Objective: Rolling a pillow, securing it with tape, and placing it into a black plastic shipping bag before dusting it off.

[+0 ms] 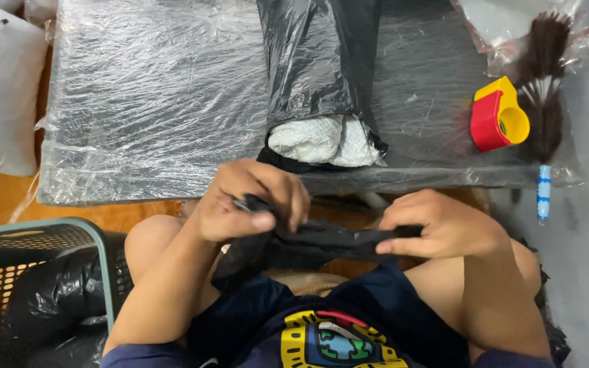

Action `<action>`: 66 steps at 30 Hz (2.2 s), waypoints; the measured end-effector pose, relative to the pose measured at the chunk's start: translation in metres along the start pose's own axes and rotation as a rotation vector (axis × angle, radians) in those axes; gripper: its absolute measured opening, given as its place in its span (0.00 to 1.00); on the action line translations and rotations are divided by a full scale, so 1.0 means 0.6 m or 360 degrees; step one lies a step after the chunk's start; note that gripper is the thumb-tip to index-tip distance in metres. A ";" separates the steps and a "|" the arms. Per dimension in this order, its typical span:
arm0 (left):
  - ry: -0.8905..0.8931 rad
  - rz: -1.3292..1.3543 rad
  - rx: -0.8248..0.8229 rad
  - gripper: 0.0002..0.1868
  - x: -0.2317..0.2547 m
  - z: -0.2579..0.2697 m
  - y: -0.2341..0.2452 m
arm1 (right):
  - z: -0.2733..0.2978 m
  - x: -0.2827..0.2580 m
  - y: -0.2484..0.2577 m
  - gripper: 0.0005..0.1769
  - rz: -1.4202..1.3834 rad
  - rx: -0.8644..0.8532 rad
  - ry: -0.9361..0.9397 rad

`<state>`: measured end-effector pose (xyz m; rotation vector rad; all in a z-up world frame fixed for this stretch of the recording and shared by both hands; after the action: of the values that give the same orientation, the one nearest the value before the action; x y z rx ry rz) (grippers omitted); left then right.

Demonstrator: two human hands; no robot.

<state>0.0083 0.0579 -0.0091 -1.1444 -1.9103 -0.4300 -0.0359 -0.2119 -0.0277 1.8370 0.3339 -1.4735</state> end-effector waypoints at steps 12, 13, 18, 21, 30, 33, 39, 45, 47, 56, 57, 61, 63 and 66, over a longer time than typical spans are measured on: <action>0.0008 0.0535 0.0974 0.11 -0.093 0.107 0.052 | 0.064 0.089 0.033 0.19 -0.1392 0.0398 0.1006; 0.0064 0.0559 0.0908 0.13 -0.104 0.102 0.048 | 0.073 0.116 0.041 0.12 -0.1529 0.0487 0.1037; 0.0175 0.0665 0.0950 0.16 -0.118 0.085 0.034 | 0.047 0.108 0.033 0.15 -0.1430 0.0944 0.0601; 0.0203 0.0553 0.1171 0.19 -0.107 0.092 0.050 | 0.042 0.145 0.029 0.13 -0.1032 0.1440 -0.0106; 0.0835 0.0215 0.1575 0.09 -0.135 0.119 0.085 | 0.013 0.215 -0.012 0.15 -0.1573 0.1251 -0.0233; 0.1036 0.0110 0.1614 0.08 -0.131 0.106 0.087 | -0.013 0.171 -0.020 0.15 -0.1853 0.1267 -0.0138; 0.1130 -0.0038 0.1784 0.12 -0.122 0.037 0.123 | -0.045 0.158 0.054 0.11 -0.1320 0.1300 -0.0027; 0.0665 -0.0181 0.1428 0.08 -0.125 -0.004 0.154 | -0.055 0.276 0.109 0.21 -0.0890 0.1384 -0.0222; 0.0980 -0.0246 0.1570 0.10 -0.144 0.010 0.173 | -0.057 0.310 0.110 0.18 -0.0910 0.1537 -0.0514; 0.1399 -0.1135 0.1528 0.19 -0.281 0.130 0.228 | -0.062 0.396 0.063 0.12 -0.1360 0.1668 -0.0917; 0.1401 -0.1139 0.1526 0.19 -0.287 0.133 0.229 | -0.061 0.392 0.062 0.12 -0.1364 0.1668 -0.0917; 0.1436 -0.1263 0.1533 0.21 -0.300 0.139 0.220 | -0.062 0.379 0.056 0.13 -0.1596 0.1642 -0.0976; 0.1465 -0.1255 0.1543 0.22 -0.305 0.143 0.220 | -0.063 0.359 0.046 0.17 -0.1740 0.1628 -0.1032; 0.1455 -0.1306 0.1481 0.23 -0.312 0.144 0.225 | -0.057 0.344 0.044 0.08 -0.1276 0.1615 -0.0994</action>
<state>0.1217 0.0814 -0.2266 0.4458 -1.3446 -0.3237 0.0681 -0.2563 -0.2057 1.8497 -0.0466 -3.0871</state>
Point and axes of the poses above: each hand's wrist, its own z-axis away from the middle knuckle, its own y-axis out of the back of the hand, x = y × z, the point moved 3 cm from there along -z, towards the middle knuckle, and after that the axes turned 11 degrees about -z, right-handed, at the moved point
